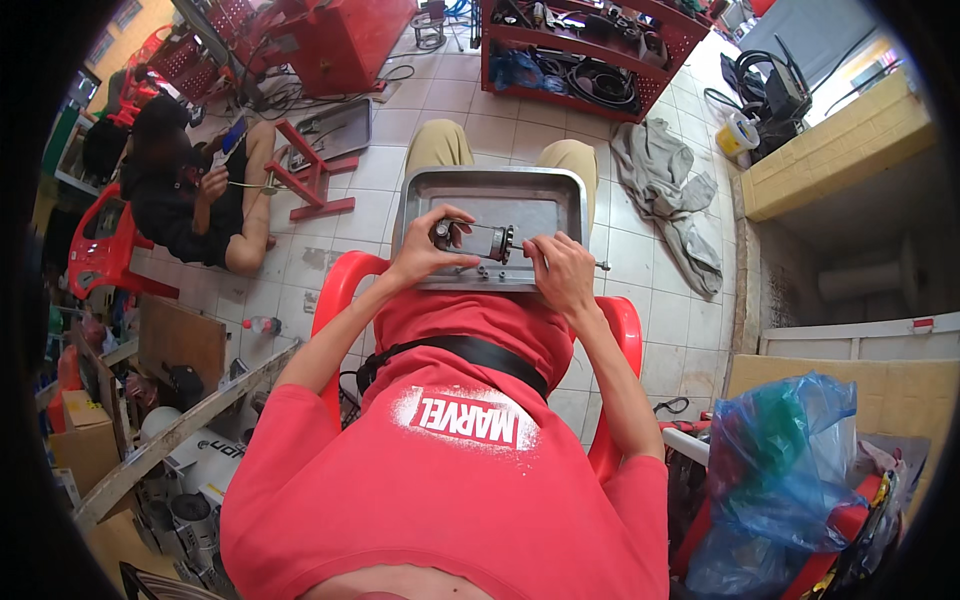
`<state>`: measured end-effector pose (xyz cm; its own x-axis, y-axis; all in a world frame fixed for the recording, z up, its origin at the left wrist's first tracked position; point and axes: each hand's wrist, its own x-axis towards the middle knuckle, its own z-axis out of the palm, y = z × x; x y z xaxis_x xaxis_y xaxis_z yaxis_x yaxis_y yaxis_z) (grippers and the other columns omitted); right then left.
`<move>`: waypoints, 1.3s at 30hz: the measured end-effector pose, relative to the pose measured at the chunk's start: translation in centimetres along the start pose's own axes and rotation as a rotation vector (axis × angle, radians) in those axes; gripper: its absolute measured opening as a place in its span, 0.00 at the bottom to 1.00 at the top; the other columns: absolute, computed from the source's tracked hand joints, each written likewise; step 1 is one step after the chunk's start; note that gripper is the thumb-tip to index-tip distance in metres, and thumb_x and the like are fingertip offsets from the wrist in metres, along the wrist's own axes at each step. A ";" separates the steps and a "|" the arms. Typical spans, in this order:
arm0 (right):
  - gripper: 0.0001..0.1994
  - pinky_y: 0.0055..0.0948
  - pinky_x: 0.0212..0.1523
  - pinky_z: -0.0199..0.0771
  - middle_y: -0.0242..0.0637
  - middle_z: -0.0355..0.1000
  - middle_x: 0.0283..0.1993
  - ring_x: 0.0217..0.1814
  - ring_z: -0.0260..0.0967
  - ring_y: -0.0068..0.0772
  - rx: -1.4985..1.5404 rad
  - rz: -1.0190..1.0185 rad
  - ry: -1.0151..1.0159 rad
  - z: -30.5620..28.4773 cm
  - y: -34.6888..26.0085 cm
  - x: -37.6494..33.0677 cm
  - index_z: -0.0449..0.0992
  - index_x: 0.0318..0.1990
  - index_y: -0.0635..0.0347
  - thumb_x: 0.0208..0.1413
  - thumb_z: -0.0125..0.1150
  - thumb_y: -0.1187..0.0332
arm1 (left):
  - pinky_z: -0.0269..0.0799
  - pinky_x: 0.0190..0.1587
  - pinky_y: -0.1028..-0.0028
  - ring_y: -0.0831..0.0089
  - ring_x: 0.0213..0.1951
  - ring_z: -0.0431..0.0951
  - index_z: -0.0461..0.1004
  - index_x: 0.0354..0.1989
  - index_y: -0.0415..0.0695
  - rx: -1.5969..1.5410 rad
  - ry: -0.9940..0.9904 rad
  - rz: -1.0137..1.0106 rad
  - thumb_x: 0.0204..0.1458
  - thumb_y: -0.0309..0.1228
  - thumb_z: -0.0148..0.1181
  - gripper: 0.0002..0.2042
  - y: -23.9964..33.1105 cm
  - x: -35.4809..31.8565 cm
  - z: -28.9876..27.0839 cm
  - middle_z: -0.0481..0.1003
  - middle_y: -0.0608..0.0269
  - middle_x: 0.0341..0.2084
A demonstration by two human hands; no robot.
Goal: The person sits on a red plastic chair in a workshop, assembling small mechanical components on a metal tray resting on their lap. They manipulate a cylindrical metal part, a circular ring, and a rod, fitting them together by hand. The person repeatedly adjusts the assembly, rotating the parts to align them, and places the components back on the tray between adjustments.
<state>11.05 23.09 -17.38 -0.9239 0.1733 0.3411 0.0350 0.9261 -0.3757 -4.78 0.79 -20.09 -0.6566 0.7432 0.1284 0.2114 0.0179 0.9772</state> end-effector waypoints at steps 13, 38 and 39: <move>0.07 0.40 0.32 0.74 0.38 0.78 0.32 0.33 0.78 0.42 0.179 -0.018 0.035 0.0 0.0 0.0 0.81 0.41 0.53 0.61 0.67 0.62 | 0.70 0.36 0.81 0.86 0.32 0.70 0.79 0.49 0.43 0.010 0.018 0.038 0.36 0.30 0.86 0.29 -0.2 0.1 0.1 0.77 0.70 0.34; 0.07 0.39 0.33 0.75 0.36 0.77 0.29 0.34 0.77 0.41 0.098 -0.027 -0.007 0.3 0.8 -0.2 0.82 0.40 0.52 0.59 0.68 0.61 | 0.73 0.37 0.77 0.82 0.31 0.73 0.78 0.49 0.44 0.073 -0.041 -0.010 0.36 0.34 0.86 0.29 -1.1 0.3 0.4 0.80 0.66 0.35; 0.07 0.39 0.34 0.75 0.36 0.76 0.29 0.35 0.77 0.41 0.091 -0.034 -0.014 0.3 0.7 -0.2 0.82 0.40 0.51 0.59 0.68 0.61 | 0.74 0.38 0.77 0.82 0.31 0.74 0.78 0.49 0.44 0.099 -0.042 0.000 0.36 0.34 0.85 0.29 -1.3 0.2 0.5 0.80 0.65 0.35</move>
<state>11.11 23.60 -17.99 -0.9291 0.1372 0.3434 -0.0308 0.8967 -0.4415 -4.86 1.25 -21.38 -0.6257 0.7709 0.1194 0.2832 0.0819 0.9556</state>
